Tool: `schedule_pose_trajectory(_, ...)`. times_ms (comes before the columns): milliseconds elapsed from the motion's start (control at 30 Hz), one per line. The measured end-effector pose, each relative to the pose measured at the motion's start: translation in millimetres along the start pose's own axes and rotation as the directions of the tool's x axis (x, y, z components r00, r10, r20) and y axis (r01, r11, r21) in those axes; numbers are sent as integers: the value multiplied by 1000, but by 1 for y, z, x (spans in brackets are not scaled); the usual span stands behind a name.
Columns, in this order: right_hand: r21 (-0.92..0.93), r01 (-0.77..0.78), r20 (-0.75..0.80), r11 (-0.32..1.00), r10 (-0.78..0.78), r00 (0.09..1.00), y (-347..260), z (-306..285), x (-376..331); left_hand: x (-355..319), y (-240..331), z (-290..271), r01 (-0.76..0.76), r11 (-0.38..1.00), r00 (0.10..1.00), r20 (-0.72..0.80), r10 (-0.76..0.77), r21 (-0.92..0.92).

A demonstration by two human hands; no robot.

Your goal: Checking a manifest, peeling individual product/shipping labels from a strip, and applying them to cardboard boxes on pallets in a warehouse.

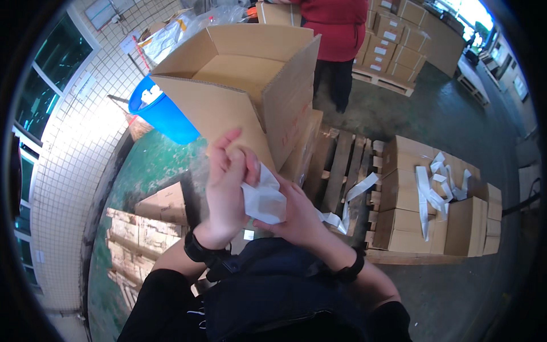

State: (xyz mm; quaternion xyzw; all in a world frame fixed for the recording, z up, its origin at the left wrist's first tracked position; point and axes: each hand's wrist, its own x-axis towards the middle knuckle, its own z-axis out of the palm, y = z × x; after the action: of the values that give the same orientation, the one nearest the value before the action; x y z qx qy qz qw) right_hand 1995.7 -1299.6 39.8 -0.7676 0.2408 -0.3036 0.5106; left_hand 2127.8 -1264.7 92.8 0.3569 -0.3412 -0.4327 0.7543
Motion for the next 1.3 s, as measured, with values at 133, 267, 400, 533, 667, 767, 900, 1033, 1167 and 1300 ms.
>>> schedule_pose_trajectory(133,99,-245,-119,964,256,959,-10,48,-23,-29,-7,-32,26,994,997,63,-32,103)
schedule_pose_trajectory(267,229,-287,-262,930,343,902,-17,74,-41,-36,2,-50,37,970,938,327,-117,242)
schedule_pose_trajectory(400,89,-290,-351,953,303,886,-28,65,-57,-30,-12,-63,-204,923,772,634,-54,327)
schedule_pose_trajectory(533,377,-143,-583,915,355,731,-48,36,-86,-45,-27,-75,-72,970,834,547,-69,232)
schedule_pose_trajectory(667,811,242,-550,532,554,625,-66,40,-74,-69,-39,-61,-179,853,481,800,-359,490)
schedule_pose_trajectory(767,431,155,-787,889,286,546,-44,22,-90,-99,-47,-46,471,656,303,590,-748,590)
schedule_pose_trajectory(900,-751,-456,-499,477,43,866,-19,-37,-149,-70,-43,-45,-218,622,532,626,-570,752)
schedule_pose_trajectory(1033,-334,-282,98,899,331,938,-42,-5,-168,-48,-36,-5,-764,465,267,875,-404,447)
schedule_pose_trajectory(1167,345,-261,-380,902,388,839,-60,-33,-150,-93,-58,9,239,709,324,634,-702,664)
schedule_pose_trajectory(1300,-595,-471,-571,651,69,818,-10,-52,-164,-105,-67,26,-88,506,287,508,-812,858)
